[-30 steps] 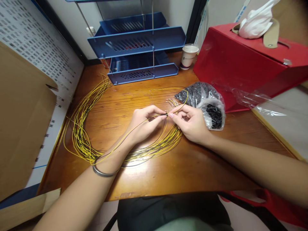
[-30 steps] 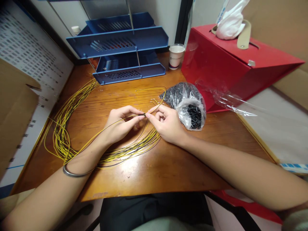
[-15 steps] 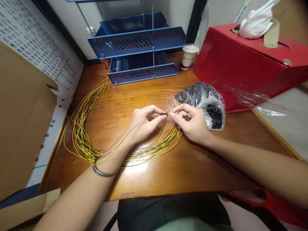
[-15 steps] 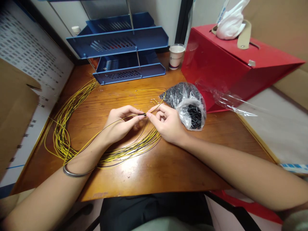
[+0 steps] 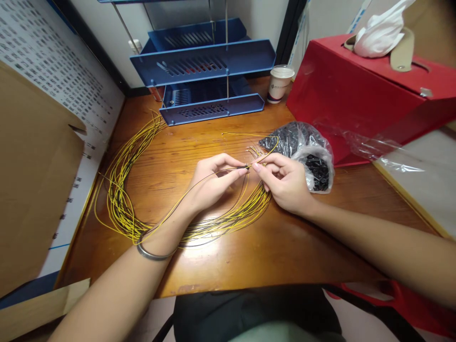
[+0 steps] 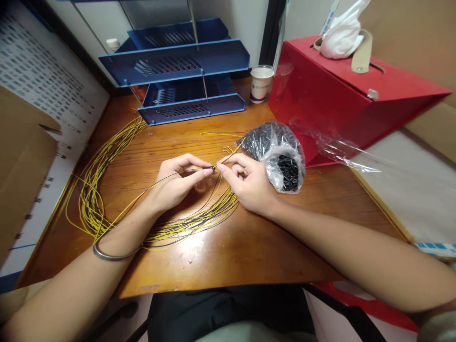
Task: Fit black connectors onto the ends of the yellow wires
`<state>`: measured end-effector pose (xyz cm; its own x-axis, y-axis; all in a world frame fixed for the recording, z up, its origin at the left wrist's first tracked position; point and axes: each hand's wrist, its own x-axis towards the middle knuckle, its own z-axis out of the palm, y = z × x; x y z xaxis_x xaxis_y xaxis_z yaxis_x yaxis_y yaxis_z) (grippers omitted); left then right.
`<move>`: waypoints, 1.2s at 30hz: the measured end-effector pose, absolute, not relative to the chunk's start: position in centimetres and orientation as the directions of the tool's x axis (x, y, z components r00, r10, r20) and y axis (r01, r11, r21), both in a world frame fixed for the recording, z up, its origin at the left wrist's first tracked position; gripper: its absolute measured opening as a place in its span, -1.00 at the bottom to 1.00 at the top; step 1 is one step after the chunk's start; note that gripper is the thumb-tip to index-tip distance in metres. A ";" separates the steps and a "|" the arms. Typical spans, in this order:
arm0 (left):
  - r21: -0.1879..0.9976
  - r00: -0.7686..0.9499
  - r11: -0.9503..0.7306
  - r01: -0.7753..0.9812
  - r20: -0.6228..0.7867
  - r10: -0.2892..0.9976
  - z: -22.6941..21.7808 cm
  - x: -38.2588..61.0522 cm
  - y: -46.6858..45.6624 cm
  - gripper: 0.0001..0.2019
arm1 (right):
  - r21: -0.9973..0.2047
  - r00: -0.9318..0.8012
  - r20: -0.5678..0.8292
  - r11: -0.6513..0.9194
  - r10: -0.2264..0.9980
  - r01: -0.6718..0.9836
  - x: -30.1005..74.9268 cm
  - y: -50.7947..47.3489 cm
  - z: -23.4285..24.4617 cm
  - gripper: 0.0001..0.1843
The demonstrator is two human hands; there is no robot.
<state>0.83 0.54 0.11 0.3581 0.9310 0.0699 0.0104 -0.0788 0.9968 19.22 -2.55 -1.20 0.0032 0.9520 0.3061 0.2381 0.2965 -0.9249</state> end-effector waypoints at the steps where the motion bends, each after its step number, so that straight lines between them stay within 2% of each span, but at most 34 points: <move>1: 0.997 0.360 -0.076 0.010 0.067 0.931 0.1 0.8 0.5 -0.73 | -0.926 0.003 0.303 0.294 0.953 0.235 19.2 -2.6 -1.2 -0.74; 15: 0.998 0.402 -0.016 -0.054 0.036 0.915 0.5 0.8 0.5 -0.73 | -0.909 -0.008 0.374 0.369 0.927 0.193 19.1 -2.5 -1.3 -0.74; 36: 0.999 0.413 -0.019 -0.045 0.036 0.910 0.7 0.8 0.4 -0.76 | -0.932 -0.025 0.335 0.336 0.942 0.138 19.3 -2.4 -1.6 -0.85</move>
